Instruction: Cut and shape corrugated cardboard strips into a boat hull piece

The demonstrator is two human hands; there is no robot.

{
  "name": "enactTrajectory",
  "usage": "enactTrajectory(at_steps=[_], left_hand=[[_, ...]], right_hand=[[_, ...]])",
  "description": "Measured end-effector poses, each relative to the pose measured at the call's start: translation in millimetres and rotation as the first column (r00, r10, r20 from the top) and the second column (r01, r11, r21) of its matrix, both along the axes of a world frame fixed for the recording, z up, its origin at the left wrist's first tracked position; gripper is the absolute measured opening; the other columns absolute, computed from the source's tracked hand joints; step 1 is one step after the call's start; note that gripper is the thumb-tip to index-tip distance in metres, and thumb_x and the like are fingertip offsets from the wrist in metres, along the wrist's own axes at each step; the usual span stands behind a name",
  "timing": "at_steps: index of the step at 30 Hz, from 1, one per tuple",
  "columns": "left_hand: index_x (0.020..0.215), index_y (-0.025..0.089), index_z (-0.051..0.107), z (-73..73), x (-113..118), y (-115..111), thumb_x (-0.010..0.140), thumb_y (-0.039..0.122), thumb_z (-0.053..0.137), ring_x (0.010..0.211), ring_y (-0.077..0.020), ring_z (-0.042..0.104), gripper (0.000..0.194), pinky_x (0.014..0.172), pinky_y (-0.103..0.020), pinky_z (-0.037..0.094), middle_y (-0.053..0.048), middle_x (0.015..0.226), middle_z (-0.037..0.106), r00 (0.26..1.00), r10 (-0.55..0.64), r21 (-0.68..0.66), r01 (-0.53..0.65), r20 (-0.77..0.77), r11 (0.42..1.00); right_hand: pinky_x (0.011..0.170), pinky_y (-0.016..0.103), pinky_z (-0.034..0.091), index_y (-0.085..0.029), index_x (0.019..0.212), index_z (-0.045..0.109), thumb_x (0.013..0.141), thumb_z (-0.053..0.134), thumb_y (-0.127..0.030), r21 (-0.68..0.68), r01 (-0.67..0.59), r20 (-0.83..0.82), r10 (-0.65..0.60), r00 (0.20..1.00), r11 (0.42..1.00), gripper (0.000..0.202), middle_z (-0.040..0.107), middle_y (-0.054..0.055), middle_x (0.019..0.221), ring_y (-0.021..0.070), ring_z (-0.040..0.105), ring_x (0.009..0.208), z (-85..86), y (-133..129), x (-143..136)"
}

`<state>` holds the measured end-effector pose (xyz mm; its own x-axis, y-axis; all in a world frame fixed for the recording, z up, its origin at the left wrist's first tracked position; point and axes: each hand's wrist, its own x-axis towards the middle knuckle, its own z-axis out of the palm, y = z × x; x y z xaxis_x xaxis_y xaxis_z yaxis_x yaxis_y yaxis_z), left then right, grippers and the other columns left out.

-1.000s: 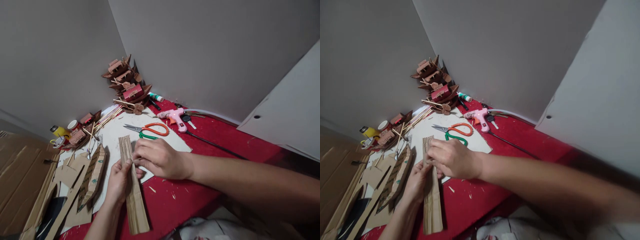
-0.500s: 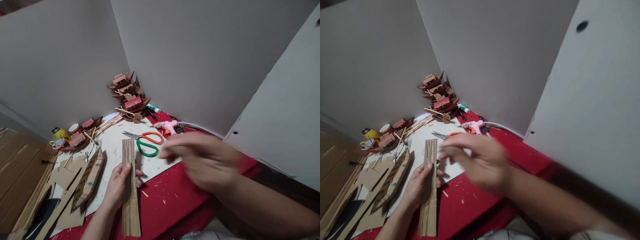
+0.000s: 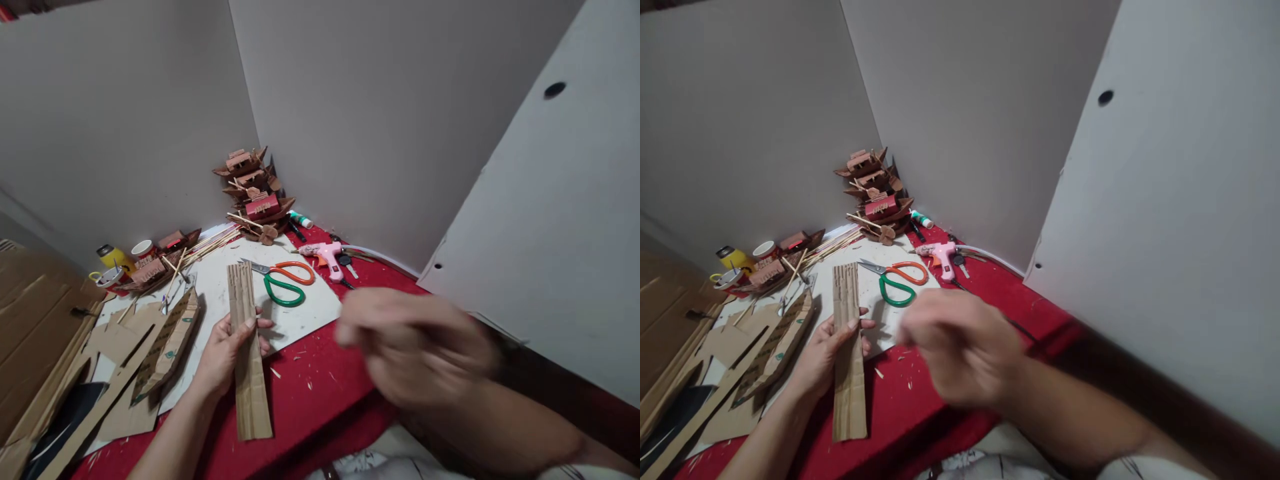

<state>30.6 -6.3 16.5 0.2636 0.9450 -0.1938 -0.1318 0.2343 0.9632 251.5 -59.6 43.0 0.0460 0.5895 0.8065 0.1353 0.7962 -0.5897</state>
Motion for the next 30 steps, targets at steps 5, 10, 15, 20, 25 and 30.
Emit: enactTrajectory(at_steps=[5,10,15,20,25,30], left_hand=[[0.104,0.014,0.058,-1.8,-3,-2,0.077,0.031,0.068,0.054,-0.0132,0.064,0.033,0.051,-0.023,0.051,-0.009,0.089,0.072,0.999,0.029,0.067,-0.030,0.018,0.997],[0.095,0.013,0.059,-1.5,-1,-5,0.077,0.034,0.068,0.053,-0.0133,0.064,0.029,0.050,-0.023,0.051,-0.009,0.084,0.073,0.998,0.066,0.100,-0.066,0.006,0.993],[0.089,0.011,0.061,-3.2,-3,-4,0.078,0.040,0.064,0.051,-0.0135,0.063,0.031,0.049,-0.021,0.049,-0.009,0.070,0.071,0.998,0.068,0.083,-0.066,-0.013,0.994],[0.086,0.011,0.062,-8.9,-5,1,0.079,0.042,0.063,0.051,-0.0128,0.063,0.031,0.050,-0.022,0.050,-0.008,0.071,0.071,0.993,0.119,0.135,-0.115,-0.024,0.984],[0.092,0.013,0.060,-13.3,-1,2,0.080,0.040,0.062,0.051,-0.0126,0.063,0.030,0.050,-0.023,0.051,-0.007,0.078,0.072,0.983,0.166,0.199,-0.149,-0.074,0.969],[0.097,0.015,0.059,-14.8,0,-1,0.081,0.038,0.062,0.056,-0.0121,0.065,0.028,0.054,-0.023,0.053,-0.005,0.085,0.071,0.982,0.173,0.218,-0.153,-0.073,0.964]], right_hand=[[0.064,0.023,0.047,-0.015,0.080,0.063,0.082,0.057,-0.017,-0.305,-0.083,0.103,0.120,0.987,0.949,0.007,0.065,0.001,0.073,0.0116,0.059,0.069,2.4,62,-46],[0.054,0.020,0.041,-0.013,0.067,0.059,0.074,0.063,-0.022,-0.673,-0.306,0.016,0.428,0.904,0.673,0.012,0.058,-0.002,0.060,0.0082,0.052,0.055,-3.4,93,-64],[0.043,0.018,0.035,-0.014,0.071,0.059,0.074,0.062,-0.032,-0.703,-0.393,-0.123,0.442,0.888,0.593,0.018,0.055,-0.004,0.057,0.0061,0.045,0.047,-18.4,97,-69],[0.046,0.018,0.037,-0.014,0.070,0.059,0.077,0.062,-0.037,-0.632,-0.357,-0.121,0.367,0.922,0.688,0.025,0.056,-0.002,0.060,0.0060,0.046,0.048,-28.9,97,-68],[0.049,0.019,0.040,-0.014,0.071,0.060,0.073,0.067,-0.029,-0.575,-0.271,-0.069,0.285,0.956,0.772,0.017,0.058,-0.002,0.064,0.0076,0.048,0.054,-30.2,95,-69],[0.049,0.019,0.040,-0.014,0.067,0.058,0.073,0.065,-0.022,-0.579,-0.234,-0.030,0.267,0.963,0.781,0.012,0.057,-0.002,0.060,0.0079,0.051,0.053,-34.0,93,-74]])
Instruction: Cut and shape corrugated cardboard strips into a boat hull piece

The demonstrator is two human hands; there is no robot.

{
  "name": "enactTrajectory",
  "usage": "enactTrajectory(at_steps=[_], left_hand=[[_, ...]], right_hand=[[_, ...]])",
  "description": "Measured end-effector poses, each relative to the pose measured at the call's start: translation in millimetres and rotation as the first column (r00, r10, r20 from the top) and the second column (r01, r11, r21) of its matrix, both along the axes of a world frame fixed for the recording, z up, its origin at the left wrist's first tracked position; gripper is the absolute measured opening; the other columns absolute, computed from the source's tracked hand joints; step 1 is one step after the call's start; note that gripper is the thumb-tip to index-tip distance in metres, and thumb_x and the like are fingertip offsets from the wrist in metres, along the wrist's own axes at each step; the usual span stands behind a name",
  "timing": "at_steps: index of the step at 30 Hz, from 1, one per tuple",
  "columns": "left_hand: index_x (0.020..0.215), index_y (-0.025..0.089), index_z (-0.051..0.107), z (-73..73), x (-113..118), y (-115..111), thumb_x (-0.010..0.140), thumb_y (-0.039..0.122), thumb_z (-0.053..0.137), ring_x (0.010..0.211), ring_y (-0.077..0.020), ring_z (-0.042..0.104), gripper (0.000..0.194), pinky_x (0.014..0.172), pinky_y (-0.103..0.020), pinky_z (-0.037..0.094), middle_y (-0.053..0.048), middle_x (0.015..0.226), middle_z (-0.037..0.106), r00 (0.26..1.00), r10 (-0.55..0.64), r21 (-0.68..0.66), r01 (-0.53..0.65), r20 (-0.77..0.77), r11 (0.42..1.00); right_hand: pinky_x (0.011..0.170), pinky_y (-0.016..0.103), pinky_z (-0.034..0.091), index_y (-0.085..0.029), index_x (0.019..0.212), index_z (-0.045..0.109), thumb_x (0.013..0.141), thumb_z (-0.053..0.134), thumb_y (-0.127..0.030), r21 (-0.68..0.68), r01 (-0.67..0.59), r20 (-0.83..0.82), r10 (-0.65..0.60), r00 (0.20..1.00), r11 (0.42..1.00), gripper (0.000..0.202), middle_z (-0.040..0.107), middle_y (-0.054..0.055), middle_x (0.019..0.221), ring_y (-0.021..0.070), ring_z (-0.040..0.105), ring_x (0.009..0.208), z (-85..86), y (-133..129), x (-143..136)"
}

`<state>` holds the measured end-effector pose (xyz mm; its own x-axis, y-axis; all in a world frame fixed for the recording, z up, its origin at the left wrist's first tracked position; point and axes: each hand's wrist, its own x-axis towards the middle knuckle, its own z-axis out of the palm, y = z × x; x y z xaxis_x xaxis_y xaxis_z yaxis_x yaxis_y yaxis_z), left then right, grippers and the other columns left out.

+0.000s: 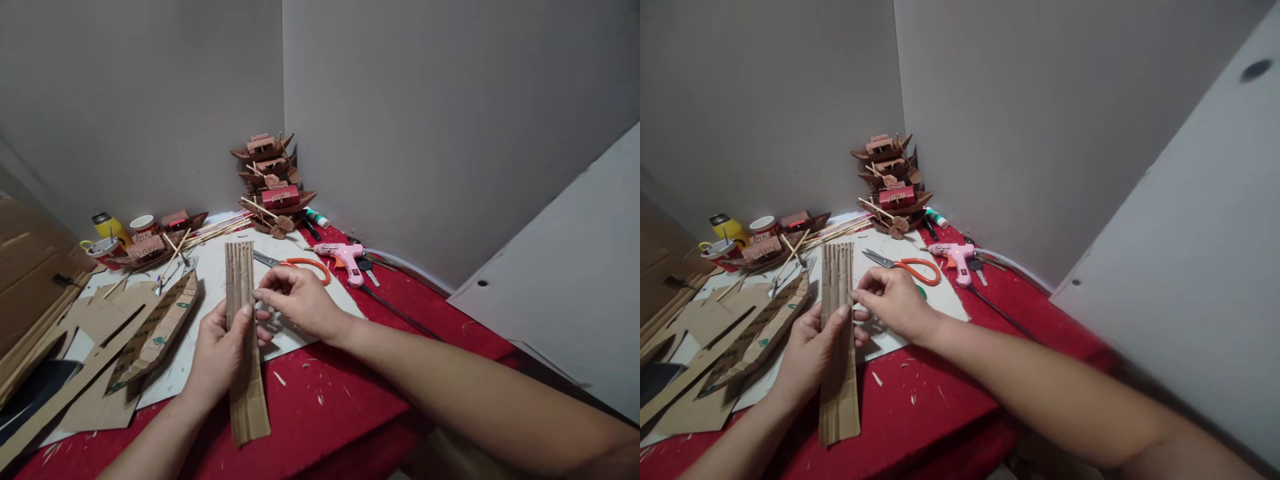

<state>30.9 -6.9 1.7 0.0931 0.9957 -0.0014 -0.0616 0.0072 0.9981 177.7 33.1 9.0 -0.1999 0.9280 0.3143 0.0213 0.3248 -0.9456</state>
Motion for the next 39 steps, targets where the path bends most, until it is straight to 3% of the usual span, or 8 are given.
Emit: enactTrajectory(at_steps=[6,11,16,20,23,27,33,39], left_hand=[[0.093,0.015,0.061,1.6,4,-2,0.079,0.034,0.065,0.056,-0.0104,0.064,0.025,0.054,-0.021,0.052,-0.004,0.084,0.070,0.999,0.039,0.016,-0.039,-0.026,0.999],[0.092,0.015,0.062,0.4,5,-4,0.078,0.033,0.065,0.055,-0.0108,0.063,0.024,0.055,-0.022,0.053,-0.003,0.080,0.070,0.998,0.059,0.028,-0.058,-0.039,0.998],[0.095,0.014,0.061,-0.8,6,-7,0.078,0.035,0.064,0.053,-0.0133,0.064,0.027,0.051,-0.023,0.053,-0.002,0.067,0.069,0.996,0.058,0.031,-0.056,-0.072,0.998],[0.095,0.013,0.061,0.6,8,-8,0.078,0.034,0.065,0.052,-0.0143,0.064,0.027,0.053,-0.024,0.055,0.000,0.062,0.068,0.997,0.060,0.043,-0.058,-0.051,0.997],[0.094,0.014,0.063,2.4,8,-9,0.076,0.034,0.067,0.054,-0.0150,0.065,0.027,0.053,-0.025,0.055,-0.001,0.064,0.069,0.998,0.057,0.043,-0.055,-0.035,0.998],[0.097,0.015,0.063,3.3,8,-10,0.075,0.037,0.068,0.053,-0.0150,0.065,0.032,0.050,-0.023,0.053,-0.002,0.066,0.070,0.998,0.063,0.029,-0.062,-0.031,0.998],[0.092,0.014,0.062,6.0,9,-12,0.077,0.035,0.065,0.054,-0.0131,0.064,0.026,0.051,-0.021,0.051,-0.002,0.066,0.068,0.995,0.085,0.075,-0.080,-0.059,0.994],[0.096,0.015,0.061,4.8,11,-13,0.077,0.033,0.065,0.057,-0.0139,0.064,0.026,0.053,-0.022,0.053,-0.002,0.071,0.069,0.997,0.049,0.038,-0.046,-0.066,0.998]], right_hand=[[0.047,0.020,0.044,-0.015,0.070,0.055,0.075,0.062,-0.025,-0.154,-0.095,-0.078,0.084,0.993,0.983,0.014,0.057,-0.003,0.058,0.0096,0.056,0.049,2.1,-8,-5],[0.048,0.020,0.046,-0.015,0.070,0.053,0.077,0.057,-0.022,-0.143,-0.081,-0.052,0.074,0.996,0.986,0.011,0.053,-0.003,0.060,0.0099,0.057,0.052,0.6,-9,-6],[0.050,0.019,0.042,-0.016,0.071,0.052,0.079,0.053,-0.018,0.084,-0.038,0.147,0.025,0.989,0.996,0.008,0.053,-0.003,0.060,0.0089,0.052,0.053,-6.2,-8,-4],[0.052,0.020,0.039,-0.016,0.070,0.053,0.080,0.053,-0.016,0.308,-0.017,0.259,-0.067,0.964,0.951,0.010,0.052,-0.003,0.060,0.0083,0.047,0.053,-8.5,-9,-2],[0.053,0.020,0.039,-0.016,0.071,0.053,0.082,0.053,-0.018,0.378,-0.026,0.261,-0.080,0.962,0.926,0.011,0.051,-0.003,0.060,0.0086,0.047,0.053,-7.6,-11,0],[0.054,0.021,0.041,-0.017,0.071,0.053,0.082,0.053,-0.020,0.363,-0.022,0.240,-0.071,0.968,0.932,0.012,0.054,-0.001,0.063,0.0096,0.049,0.056,-5.7,-12,2],[0.048,0.022,0.043,-0.019,0.075,0.050,0.083,0.056,-0.027,0.130,-0.094,0.156,0.073,0.985,0.987,0.013,0.056,-0.003,0.057,0.0104,0.054,0.049,-5.3,-14,-1],[0.050,0.022,0.043,-0.018,0.073,0.051,0.083,0.052,-0.019,0.226,-0.064,0.261,0.003,0.965,0.972,0.010,0.057,-0.001,0.060,0.0110,0.054,0.052,-6.4,-13,2]])
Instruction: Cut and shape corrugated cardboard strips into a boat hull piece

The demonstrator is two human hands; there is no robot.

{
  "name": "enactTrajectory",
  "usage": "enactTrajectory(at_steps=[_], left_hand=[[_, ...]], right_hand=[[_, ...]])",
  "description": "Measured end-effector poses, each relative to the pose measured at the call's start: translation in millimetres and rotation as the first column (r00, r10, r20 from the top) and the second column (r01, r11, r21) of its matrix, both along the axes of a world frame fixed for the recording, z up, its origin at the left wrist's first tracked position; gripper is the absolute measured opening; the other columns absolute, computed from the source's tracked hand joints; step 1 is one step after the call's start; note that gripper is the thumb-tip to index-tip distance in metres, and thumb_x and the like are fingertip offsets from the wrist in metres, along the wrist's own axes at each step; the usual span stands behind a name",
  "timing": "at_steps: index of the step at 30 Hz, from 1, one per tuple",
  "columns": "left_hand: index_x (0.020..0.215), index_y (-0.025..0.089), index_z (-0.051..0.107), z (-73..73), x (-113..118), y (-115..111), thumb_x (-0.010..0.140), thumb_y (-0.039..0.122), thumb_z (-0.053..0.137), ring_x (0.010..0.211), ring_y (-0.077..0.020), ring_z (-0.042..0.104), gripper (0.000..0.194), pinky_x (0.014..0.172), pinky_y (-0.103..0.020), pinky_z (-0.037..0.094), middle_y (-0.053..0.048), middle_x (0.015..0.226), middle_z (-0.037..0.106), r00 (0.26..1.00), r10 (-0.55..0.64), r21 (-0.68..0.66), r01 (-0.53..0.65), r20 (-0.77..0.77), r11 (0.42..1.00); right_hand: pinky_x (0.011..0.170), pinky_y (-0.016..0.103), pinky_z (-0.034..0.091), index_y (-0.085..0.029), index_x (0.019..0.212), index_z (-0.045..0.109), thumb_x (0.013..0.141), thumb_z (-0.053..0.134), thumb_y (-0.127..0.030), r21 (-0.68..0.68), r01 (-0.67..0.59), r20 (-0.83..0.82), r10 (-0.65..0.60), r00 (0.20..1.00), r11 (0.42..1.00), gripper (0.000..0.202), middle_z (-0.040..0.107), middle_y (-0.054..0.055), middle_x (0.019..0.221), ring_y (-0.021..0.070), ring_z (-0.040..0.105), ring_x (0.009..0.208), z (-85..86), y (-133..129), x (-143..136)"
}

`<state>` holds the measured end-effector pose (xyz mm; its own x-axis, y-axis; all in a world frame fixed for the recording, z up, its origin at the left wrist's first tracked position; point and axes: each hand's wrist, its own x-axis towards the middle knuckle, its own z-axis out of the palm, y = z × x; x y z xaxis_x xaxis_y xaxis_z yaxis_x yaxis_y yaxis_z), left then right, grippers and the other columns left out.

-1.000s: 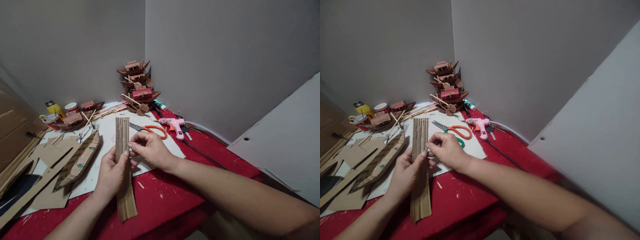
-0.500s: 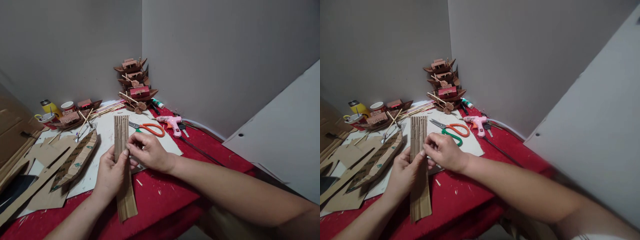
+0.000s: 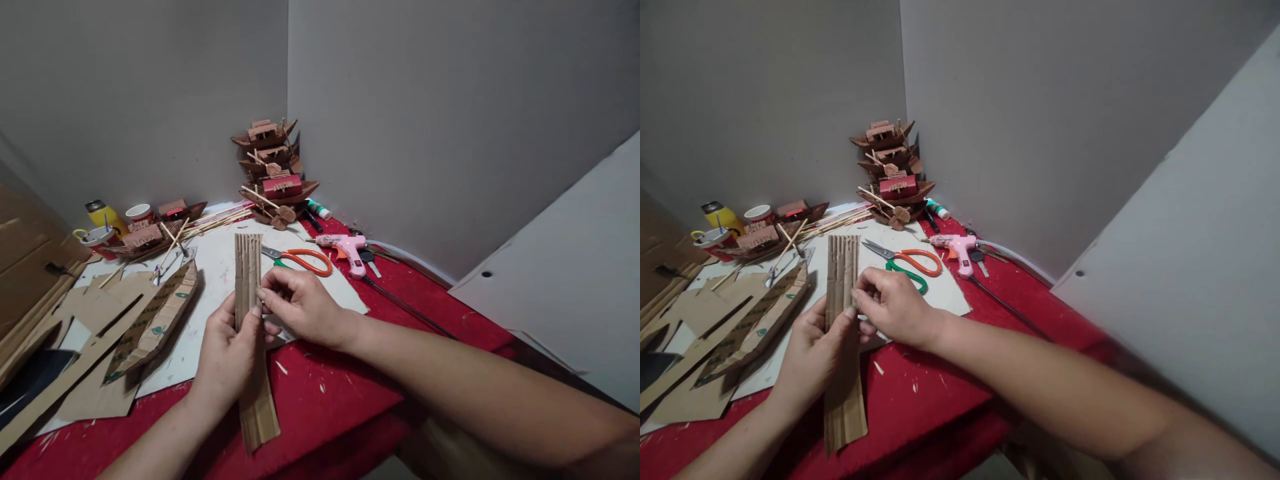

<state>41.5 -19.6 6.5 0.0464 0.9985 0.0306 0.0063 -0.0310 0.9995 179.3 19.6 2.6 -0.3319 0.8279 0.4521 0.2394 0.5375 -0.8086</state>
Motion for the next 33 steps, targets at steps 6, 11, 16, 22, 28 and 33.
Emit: enactTrajectory(at_steps=[6,11,16,22,28,33], left_hand=[[0.095,0.015,0.061,-4.0,1,1,0.075,0.034,0.067,0.055,-0.0142,0.064,0.029,0.052,-0.023,0.054,-0.001,0.068,0.067,0.999,-0.009,-0.046,0.011,0.052,0.999],[0.093,0.015,0.061,-4.0,0,1,0.074,0.031,0.067,0.054,-0.0138,0.064,0.025,0.051,-0.023,0.054,-0.001,0.068,0.067,0.998,-0.019,-0.070,0.024,0.062,0.997],[0.098,0.016,0.062,-4.2,-2,-1,0.078,0.032,0.064,0.058,-0.0144,0.063,0.026,0.054,-0.024,0.053,-0.001,0.070,0.068,0.998,-0.036,-0.014,0.037,0.041,0.999],[0.104,0.018,0.063,-1.3,-2,-4,0.083,0.029,0.059,0.072,-0.0152,0.062,0.024,0.066,-0.024,0.051,-0.003,0.088,0.070,0.997,-0.020,0.120,0.029,-0.080,0.992],[0.101,0.016,0.066,7.2,-4,-4,0.079,0.029,0.062,0.075,-0.0171,0.065,0.026,0.068,-0.024,0.050,-0.004,0.084,0.072,0.998,-0.064,-0.028,0.064,-0.007,0.998],[0.103,0.015,0.061,3.1,-3,-2,0.080,0.037,0.061,0.060,-0.0172,0.066,0.032,0.055,-0.024,0.051,-0.004,0.069,0.070,0.993,-0.115,-0.108,0.112,-0.022,0.988]], right_hand=[[0.050,0.022,0.042,-0.019,0.075,0.050,0.084,0.050,-0.020,0.002,-0.064,-0.015,0.064,0.998,0.998,0.010,0.054,-0.003,0.056,0.0098,0.052,0.048,-1.1,-1,1],[0.053,0.022,0.041,-0.018,0.072,0.050,0.084,0.050,-0.019,0.204,-0.020,0.061,0.008,0.998,0.979,0.011,0.054,-0.001,0.061,0.0101,0.049,0.054,-1.6,-1,3],[0.054,0.023,0.042,-0.018,0.075,0.052,0.086,0.049,-0.021,0.208,-0.043,0.052,0.033,0.998,0.977,0.012,0.055,0.000,0.061,0.0107,0.051,0.054,-0.8,-2,3],[0.051,0.022,0.042,-0.019,0.079,0.052,0.084,0.056,-0.024,0.018,-0.007,-0.004,0.007,1.000,1.000,0.008,0.055,-0.003,0.060,0.0107,0.053,0.051,2.2,-6,0],[0.057,0.024,0.041,-0.018,0.075,0.051,0.084,0.050,-0.017,0.144,0.040,0.085,-0.053,0.995,0.989,0.010,0.056,0.000,0.064,0.0125,0.053,0.058,3.8,-4,3],[0.056,0.023,0.039,-0.019,0.076,0.048,0.086,0.048,-0.016,0.275,0.041,0.130,-0.079,0.988,0.961,0.010,0.054,0.000,0.065,0.0123,0.049,0.058,1.0,-2,6]])
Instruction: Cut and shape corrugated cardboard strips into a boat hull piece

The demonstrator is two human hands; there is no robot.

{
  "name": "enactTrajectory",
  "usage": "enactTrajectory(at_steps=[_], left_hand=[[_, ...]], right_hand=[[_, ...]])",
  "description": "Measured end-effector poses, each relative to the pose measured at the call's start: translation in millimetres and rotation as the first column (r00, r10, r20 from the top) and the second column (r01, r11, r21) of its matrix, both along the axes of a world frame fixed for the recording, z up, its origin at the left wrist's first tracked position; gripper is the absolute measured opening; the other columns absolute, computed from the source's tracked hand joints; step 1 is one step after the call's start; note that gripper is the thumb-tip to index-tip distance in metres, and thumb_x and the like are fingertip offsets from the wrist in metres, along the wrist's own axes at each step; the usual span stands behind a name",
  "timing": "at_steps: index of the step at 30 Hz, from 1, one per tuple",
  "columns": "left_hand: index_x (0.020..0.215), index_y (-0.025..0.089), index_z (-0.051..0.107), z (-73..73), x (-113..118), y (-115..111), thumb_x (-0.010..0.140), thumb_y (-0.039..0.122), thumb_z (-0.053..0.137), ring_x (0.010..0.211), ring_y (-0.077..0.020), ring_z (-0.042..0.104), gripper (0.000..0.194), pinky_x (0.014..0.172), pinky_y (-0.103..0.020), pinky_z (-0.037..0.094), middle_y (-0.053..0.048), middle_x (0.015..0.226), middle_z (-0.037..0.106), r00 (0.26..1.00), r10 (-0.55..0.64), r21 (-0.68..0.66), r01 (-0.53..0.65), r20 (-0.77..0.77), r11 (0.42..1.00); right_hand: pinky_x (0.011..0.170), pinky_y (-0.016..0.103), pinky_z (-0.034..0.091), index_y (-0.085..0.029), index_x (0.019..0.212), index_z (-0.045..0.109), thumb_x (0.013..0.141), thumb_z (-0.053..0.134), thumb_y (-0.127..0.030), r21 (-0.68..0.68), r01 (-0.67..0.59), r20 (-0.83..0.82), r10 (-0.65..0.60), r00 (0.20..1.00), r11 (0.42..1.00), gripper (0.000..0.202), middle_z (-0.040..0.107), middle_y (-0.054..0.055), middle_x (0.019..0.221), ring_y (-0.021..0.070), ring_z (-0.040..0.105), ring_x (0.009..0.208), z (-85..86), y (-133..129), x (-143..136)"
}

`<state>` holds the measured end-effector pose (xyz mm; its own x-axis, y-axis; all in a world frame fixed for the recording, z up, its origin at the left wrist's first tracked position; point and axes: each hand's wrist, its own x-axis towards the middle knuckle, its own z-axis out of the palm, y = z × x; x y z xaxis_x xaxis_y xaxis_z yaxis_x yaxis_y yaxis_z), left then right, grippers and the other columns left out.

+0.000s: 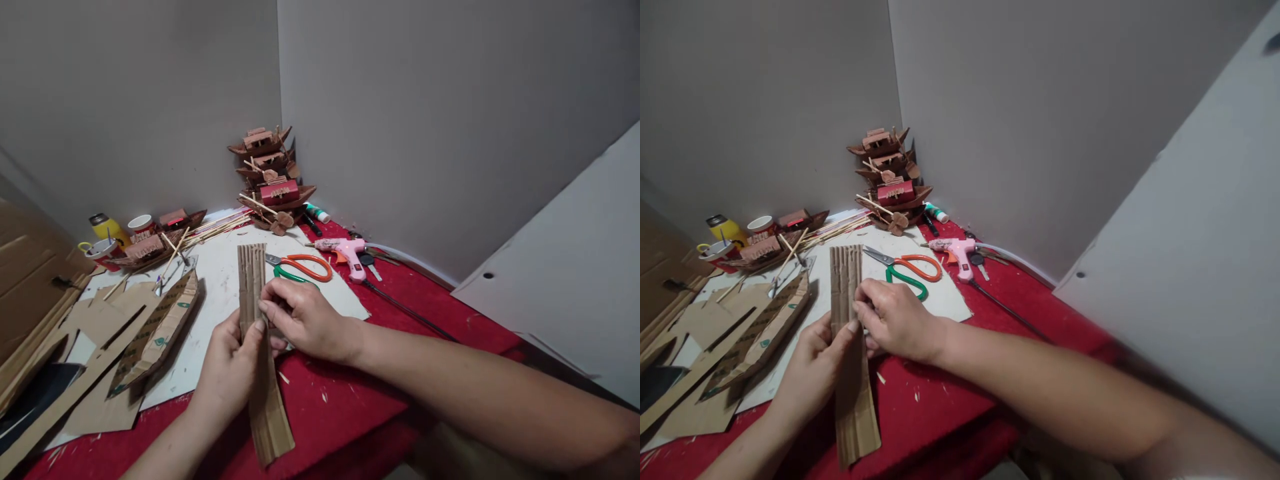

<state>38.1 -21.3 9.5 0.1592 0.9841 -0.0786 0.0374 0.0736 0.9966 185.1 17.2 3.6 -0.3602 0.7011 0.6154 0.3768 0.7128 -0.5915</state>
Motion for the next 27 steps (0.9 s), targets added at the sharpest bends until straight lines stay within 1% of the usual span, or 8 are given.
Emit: enactTrajectory(at_steps=[3,5,10,13,18,23,25,27], left_hand=[[0.098,0.014,0.062,-3.0,-0.7,2.2,0.075,0.038,0.067,0.057,-0.0171,0.065,0.034,0.049,-0.023,0.049,-0.004,0.069,0.070,0.999,0.023,-0.037,-0.021,0.049,0.999],[0.097,0.014,0.062,-3.3,-2.2,3.4,0.073,0.037,0.069,0.057,-0.0168,0.065,0.034,0.049,-0.023,0.049,-0.004,0.072,0.070,0.997,0.026,-0.035,-0.023,0.066,0.999],[0.099,0.015,0.063,-1.0,-4.4,4.1,0.080,0.035,0.063,0.068,-0.0166,0.066,0.027,0.059,-0.023,0.050,-0.005,0.081,0.072,1.000,-0.010,0.053,0.009,0.021,0.999],[0.101,0.016,0.063,-0.7,-3.2,3.0,0.080,0.033,0.063,0.068,-0.0153,0.065,0.027,0.062,-0.023,0.050,-0.005,0.084,0.072,1.000,-0.027,0.058,0.027,0.006,0.998],[0.103,0.015,0.058,-3.6,-0.9,1.7,0.082,0.042,0.059,0.057,-0.0157,0.064,0.034,0.054,-0.025,0.050,-0.004,0.070,0.070,0.997,-0.060,-0.092,0.064,0.044,0.994],[0.093,0.015,0.058,-5.8,-0.8,3.2,0.077,0.047,0.063,0.050,-0.0158,0.062,0.036,0.049,-0.025,0.049,-0.002,0.062,0.068,0.991,-0.043,-0.167,0.064,0.126,0.984],[0.091,0.015,0.058,-5.8,-1.4,3.4,0.077,0.045,0.063,0.048,-0.0153,0.061,0.034,0.048,-0.025,0.048,-0.001,0.059,0.067,0.991,-0.046,-0.163,0.066,0.124,0.984],[0.091,0.015,0.058,-5.4,-2.4,3.3,0.078,0.044,0.062,0.047,-0.0151,0.061,0.032,0.047,-0.025,0.048,-0.001,0.058,0.067,0.993,-0.053,-0.146,0.068,0.104,0.987]], right_hand=[[0.058,0.025,0.040,-0.018,0.079,0.049,0.088,0.044,-0.017,0.179,-0.049,0.098,0.031,0.995,0.983,0.010,0.057,0.003,0.070,0.0139,0.050,0.061,-1.5,-1.5,0.1],[0.059,0.026,0.040,-0.017,0.080,0.049,0.089,0.043,-0.017,0.224,-0.066,0.128,0.038,0.991,0.972,0.011,0.059,0.005,0.072,0.0144,0.051,0.063,-1.6,-2.3,0.1],[0.059,0.023,0.042,-0.018,0.084,0.052,0.086,0.056,-0.024,0.010,-0.031,-0.025,0.031,0.999,0.999,0.008,0.057,0.000,0.066,0.0125,0.054,0.060,-0.1,-0.8,0.5],[0.061,0.023,0.043,-0.017,0.081,0.054,0.085,0.056,-0.020,0.014,-0.020,-0.010,0.020,1.000,1.000,0.005,0.058,0.001,0.069,0.0126,0.054,0.063,0.6,1.3,1.0],[0.060,0.024,0.042,-0.016,0.079,0.053,0.087,0.049,-0.015,0.136,0.004,0.085,-0.015,0.996,0.991,0.009,0.058,0.003,0.071,0.0134,0.052,0.063,0.8,5.0,4.2],[0.059,0.027,0.040,-0.016,0.080,0.051,0.088,0.042,-0.015,0.403,-0.104,0.263,-0.006,0.965,0.909,0.012,0.056,0.005,0.070,0.0162,0.050,0.064,-1.2,6.3,7.9],[0.058,0.026,0.039,-0.015,0.080,0.051,0.088,0.042,-0.015,0.438,-0.141,0.300,0.003,0.954,0.888,0.012,0.056,0.006,0.070,0.0164,0.049,0.064,-1.3,5.6,8.1],[0.058,0.026,0.040,-0.015,0.079,0.051,0.088,0.043,-0.015,0.426,-0.144,0.285,0.018,0.958,0.893,0.011,0.056,0.006,0.070,0.0159,0.049,0.064,-0.6,4.5,7.3]])
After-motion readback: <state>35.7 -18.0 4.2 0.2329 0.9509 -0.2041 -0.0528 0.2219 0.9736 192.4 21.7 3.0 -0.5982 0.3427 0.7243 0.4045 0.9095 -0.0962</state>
